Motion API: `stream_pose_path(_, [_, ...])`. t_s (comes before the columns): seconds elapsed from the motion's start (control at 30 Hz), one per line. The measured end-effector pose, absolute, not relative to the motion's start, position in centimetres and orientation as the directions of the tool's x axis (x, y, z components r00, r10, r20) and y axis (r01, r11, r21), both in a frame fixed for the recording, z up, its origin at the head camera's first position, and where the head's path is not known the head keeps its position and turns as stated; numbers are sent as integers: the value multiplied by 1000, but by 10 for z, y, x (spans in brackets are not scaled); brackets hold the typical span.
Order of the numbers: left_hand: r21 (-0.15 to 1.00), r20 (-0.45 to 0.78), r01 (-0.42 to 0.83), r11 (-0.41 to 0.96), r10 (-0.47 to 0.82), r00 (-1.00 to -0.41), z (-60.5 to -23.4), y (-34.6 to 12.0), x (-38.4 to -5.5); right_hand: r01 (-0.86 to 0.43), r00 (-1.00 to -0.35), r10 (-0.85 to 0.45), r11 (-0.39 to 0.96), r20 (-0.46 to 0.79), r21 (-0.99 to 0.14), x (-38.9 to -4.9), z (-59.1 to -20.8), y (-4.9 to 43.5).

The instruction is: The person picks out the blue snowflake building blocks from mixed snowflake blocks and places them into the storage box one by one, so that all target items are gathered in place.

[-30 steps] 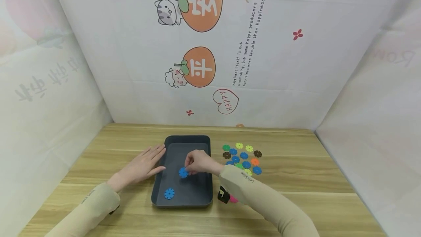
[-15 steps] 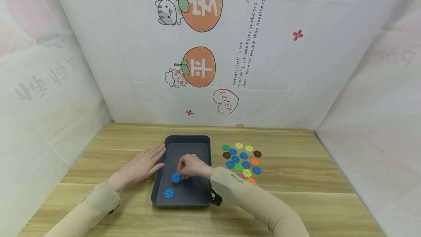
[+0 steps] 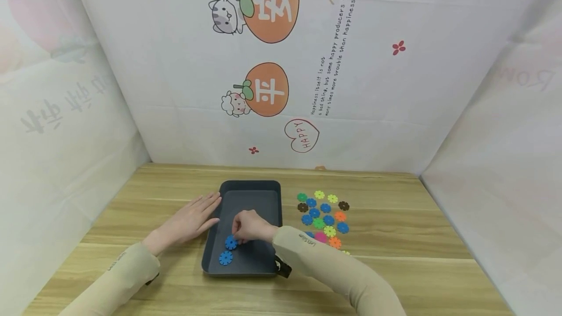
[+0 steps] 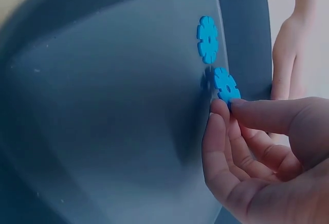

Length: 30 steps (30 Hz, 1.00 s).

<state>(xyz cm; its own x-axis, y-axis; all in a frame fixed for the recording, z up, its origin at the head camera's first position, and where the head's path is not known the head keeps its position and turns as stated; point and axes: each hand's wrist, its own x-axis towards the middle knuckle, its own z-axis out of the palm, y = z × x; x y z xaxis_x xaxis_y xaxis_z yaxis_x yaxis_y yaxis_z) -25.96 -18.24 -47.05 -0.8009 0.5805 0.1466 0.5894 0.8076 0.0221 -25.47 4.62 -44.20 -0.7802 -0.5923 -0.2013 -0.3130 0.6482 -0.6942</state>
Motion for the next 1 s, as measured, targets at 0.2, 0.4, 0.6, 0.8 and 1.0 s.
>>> stream_pose_path(0.2, [15, 148, 585, 811, 576, -804, -473, -183, -260, -344, -781, -592, 676, -201, -651, -253, -441, 43])
stream_pose_path(0.4, [10, 154, 584, 812, 576, -803, -474, -184, -260, -356, -773, -600, 678, -206, -643, -254, -441, 41])
stream_pose_path(0.6, [21, 155, 585, 811, 575, -803, -474, -183, -260, -365, -768, -606, 678, -205, -638, -257, -442, 39])
stream_pose_path(0.8, [23, 136, 584, 812, 576, -806, -472, -182, -260, -372, -764, -610, 682, -210, -630, -257, -441, 37])
stream_pose_path(1.0, [21, 132, 581, 813, 574, -808, -473, -183, -260, -376, -767, -605, 695, -215, -613, -256, -440, 35])
